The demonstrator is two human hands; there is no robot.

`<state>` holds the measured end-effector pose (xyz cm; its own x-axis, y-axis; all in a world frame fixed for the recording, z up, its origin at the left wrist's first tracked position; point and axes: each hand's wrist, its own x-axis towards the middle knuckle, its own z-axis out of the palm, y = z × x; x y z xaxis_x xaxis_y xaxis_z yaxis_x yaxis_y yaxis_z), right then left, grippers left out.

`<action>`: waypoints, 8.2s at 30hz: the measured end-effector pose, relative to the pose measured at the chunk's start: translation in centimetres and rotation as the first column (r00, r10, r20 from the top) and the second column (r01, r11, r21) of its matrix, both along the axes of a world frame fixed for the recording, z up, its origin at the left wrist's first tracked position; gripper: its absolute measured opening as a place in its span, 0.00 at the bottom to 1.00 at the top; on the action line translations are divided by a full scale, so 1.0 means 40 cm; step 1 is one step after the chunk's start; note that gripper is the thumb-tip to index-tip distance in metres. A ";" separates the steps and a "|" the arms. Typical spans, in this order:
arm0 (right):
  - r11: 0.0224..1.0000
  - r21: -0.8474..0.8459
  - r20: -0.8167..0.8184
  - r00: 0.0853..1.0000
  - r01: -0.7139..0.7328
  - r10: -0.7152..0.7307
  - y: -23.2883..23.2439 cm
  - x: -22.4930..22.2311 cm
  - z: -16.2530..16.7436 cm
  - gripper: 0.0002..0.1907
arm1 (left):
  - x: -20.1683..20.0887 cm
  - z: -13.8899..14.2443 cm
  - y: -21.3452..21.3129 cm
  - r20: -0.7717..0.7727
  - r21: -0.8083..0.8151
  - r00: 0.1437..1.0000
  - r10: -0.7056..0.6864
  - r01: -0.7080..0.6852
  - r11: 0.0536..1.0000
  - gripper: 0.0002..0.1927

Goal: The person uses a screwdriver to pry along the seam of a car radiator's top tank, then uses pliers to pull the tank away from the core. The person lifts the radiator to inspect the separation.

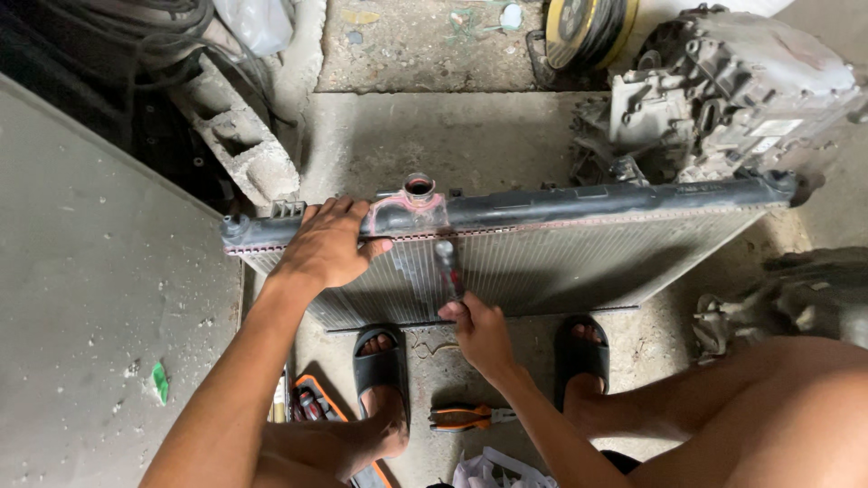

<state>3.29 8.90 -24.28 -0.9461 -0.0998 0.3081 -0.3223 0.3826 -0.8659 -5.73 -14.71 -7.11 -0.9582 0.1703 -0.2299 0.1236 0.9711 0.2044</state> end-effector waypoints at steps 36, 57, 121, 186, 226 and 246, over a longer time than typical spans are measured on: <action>0.976 -0.182 -0.039 0.992 -0.122 0.116 -0.122 0.003 0.007 0.15 | 0.003 0.009 -0.046 -0.002 0.105 0.997 -0.083 0.083 0.991 0.32; 0.980 -0.031 0.193 0.961 -0.196 0.198 -0.122 -0.047 0.129 0.13 | -0.007 -0.007 -0.041 -0.006 0.098 0.995 -0.104 0.104 0.990 0.33; 0.512 0.714 0.457 0.872 -0.477 0.175 0.102 0.064 -0.254 0.14 | -0.003 -0.005 -0.051 -0.018 0.127 0.994 -0.112 0.113 0.985 0.35; 0.794 -0.391 -0.303 0.880 -0.465 0.366 -0.040 -0.045 0.461 0.18 | -0.011 0.031 -0.028 0.088 -0.039 0.996 0.003 0.001 0.999 0.44; 0.889 0.191 -0.673 0.603 -0.417 0.427 -0.194 -0.185 0.448 0.41 | -0.020 0.008 -0.016 0.061 -0.064 0.998 -0.016 0.020 0.998 0.50; 0.871 0.289 -0.694 0.539 -0.398 0.477 -0.230 -0.132 0.395 0.22 | -0.026 -0.028 -0.036 -0.090 0.008 0.996 -0.021 0.021 1.000 0.40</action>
